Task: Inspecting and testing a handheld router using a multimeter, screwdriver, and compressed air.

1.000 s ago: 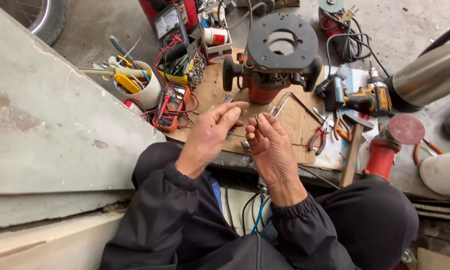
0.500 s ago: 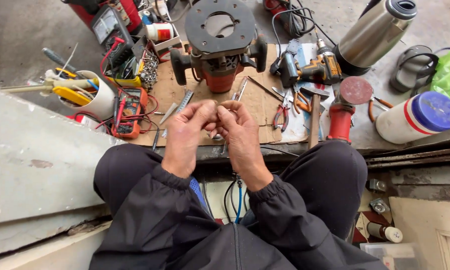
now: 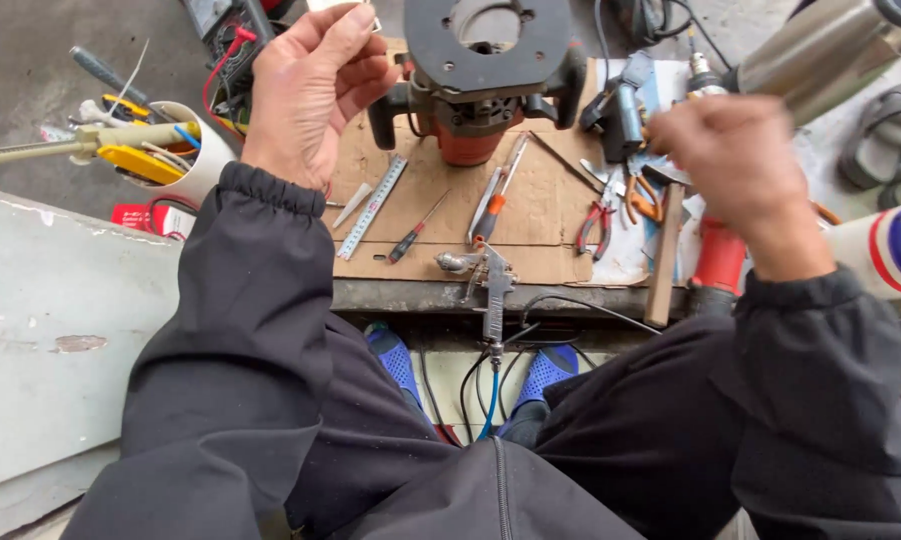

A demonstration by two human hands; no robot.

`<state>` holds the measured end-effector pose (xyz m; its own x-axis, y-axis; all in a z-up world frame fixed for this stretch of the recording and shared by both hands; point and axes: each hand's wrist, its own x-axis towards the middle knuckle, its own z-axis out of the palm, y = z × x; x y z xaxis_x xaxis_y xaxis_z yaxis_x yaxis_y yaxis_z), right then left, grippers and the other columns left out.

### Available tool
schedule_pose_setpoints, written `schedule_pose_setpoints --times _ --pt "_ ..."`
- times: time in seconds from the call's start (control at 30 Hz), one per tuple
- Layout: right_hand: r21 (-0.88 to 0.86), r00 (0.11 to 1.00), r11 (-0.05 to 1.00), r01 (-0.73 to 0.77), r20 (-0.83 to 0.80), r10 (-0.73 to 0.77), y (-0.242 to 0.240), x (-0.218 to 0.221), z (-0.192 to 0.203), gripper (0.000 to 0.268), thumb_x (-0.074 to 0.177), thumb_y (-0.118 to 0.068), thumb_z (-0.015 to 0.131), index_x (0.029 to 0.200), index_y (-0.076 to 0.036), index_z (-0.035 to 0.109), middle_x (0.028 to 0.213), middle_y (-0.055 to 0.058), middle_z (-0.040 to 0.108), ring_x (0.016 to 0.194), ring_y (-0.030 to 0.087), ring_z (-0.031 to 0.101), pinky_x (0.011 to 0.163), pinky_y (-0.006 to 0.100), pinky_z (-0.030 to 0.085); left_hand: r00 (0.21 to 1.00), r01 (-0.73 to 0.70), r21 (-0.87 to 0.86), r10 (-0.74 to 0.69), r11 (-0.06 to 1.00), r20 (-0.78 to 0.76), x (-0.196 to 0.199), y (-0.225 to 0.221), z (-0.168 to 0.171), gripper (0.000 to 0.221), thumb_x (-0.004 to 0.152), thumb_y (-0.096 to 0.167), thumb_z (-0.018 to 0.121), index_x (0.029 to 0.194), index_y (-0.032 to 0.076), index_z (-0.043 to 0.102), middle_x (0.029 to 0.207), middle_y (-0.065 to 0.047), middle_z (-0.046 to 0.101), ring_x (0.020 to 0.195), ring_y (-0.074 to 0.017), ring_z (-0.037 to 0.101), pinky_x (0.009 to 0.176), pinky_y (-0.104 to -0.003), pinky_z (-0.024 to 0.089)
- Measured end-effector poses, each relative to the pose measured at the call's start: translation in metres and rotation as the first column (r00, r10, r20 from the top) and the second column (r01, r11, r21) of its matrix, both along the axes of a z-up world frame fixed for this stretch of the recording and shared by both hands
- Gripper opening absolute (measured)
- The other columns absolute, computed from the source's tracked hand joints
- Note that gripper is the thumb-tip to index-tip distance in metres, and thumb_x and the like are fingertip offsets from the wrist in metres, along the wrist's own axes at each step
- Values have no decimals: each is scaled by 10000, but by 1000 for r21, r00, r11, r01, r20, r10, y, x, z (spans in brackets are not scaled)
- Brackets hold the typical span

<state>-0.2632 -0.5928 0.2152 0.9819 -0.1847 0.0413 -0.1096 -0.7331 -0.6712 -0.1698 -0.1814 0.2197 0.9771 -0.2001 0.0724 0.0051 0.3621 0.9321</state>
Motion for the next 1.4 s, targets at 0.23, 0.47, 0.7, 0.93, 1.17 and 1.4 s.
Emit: schedule_pose_setpoints --times 0.23,0.47,0.7,0.93,1.17,1.4 --pt "-85 656 826 -558 -654 376 204 -12 -98 475 1091 -355 595 1532 -183 638 1451 72 737 1248 287 730 1105 458 578 979 -152 -122 132 981 -158 26 17 -5 216 1015 96 812 1222 35 795 1053 -87 821 935 -176 808 975 -335 773" --pt "-418 738 618 -666 -252 626 267 3 -249 261 1001 -67 594 1241 -72 696 1135 142 696 1075 361 671 824 519 573 970 -154 -240 100 959 -222 35 28 -14 395 1005 144 798 1363 -16 753 1130 -113 795 1014 -181 779 1031 -357 749" --pt "-775 713 412 -479 -70 698 285 43 -314 126 987 -222 684 1091 -151 678 1057 103 643 846 295 657 691 433 520 918 -279 -252 181 927 -352 42 22 -12 224 941 254 852 1055 66 809 942 -87 839 805 -181 816 816 -360 738" --pt "-738 579 485 -470 157 800 257 42 -164 153 872 -135 677 999 -110 595 875 55 634 785 255 716 732 381 544 886 -267 -138 187 954 -425 44 9 -10 304 959 355 865 1110 95 826 979 -121 857 826 -213 855 835 -375 769" --pt "197 683 938 -284 729 53 190 21 80 191 1047 -67 606 1214 -150 562 995 127 749 734 251 725 659 324 595 906 -251 -294 117 922 -407 23 -18 9 285 1010 332 803 1103 62 795 966 -129 836 816 -214 829 812 -360 740" --pt "904 766 382 -191 381 -518 113 77 102 431 1146 -34 663 1537 -97 493 1146 135 772 964 219 798 914 293 732 856 -229 -296 47 927 -515 30 -55 33 381 926 312 837 1156 17 770 990 -134 807 817 -201 782 833 -351 716"
